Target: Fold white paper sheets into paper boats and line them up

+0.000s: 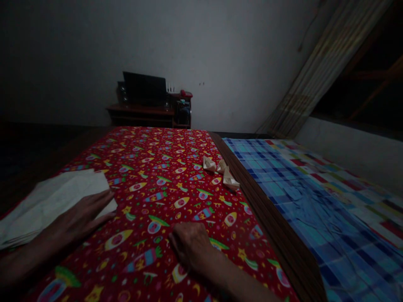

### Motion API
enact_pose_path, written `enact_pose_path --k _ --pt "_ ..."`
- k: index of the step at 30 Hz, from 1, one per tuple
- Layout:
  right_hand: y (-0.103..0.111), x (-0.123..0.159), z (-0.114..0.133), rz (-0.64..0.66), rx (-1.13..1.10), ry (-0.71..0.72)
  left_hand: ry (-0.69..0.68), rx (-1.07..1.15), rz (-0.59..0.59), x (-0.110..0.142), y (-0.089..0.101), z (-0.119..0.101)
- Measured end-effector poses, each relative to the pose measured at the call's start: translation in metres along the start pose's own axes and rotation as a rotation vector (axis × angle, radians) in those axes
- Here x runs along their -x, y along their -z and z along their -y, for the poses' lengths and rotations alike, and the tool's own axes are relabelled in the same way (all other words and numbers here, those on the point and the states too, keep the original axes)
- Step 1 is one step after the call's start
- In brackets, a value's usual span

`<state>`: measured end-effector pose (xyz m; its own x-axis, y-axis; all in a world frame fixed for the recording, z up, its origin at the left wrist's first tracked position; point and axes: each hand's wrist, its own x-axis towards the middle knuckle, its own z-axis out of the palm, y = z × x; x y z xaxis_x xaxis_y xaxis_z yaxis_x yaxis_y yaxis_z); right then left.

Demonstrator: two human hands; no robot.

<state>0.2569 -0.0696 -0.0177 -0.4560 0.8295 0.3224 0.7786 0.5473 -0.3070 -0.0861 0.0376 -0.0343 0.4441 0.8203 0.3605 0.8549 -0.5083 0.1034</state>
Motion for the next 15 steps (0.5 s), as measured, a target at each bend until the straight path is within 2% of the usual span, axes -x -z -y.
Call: enact_pose_path --k 5,9,12,15 --pt "0.003 0.001 0.001 0.027 -0.051 -0.014 0.041 -0.006 0.103 0.006 0.008 -0.003" --pt "0.005 0.0 0.001 0.072 -0.061 -0.029 0.102 0.145 0.075 0.007 0.025 -0.008" --pt "0.006 -0.001 0.001 0.098 -0.056 -0.028 0.17 0.185 0.16 0.005 0.035 -0.011" --pt "0.004 0.0 -0.001 0.107 -0.056 -0.035 0.125 0.193 0.16 0.004 0.04 -0.013"
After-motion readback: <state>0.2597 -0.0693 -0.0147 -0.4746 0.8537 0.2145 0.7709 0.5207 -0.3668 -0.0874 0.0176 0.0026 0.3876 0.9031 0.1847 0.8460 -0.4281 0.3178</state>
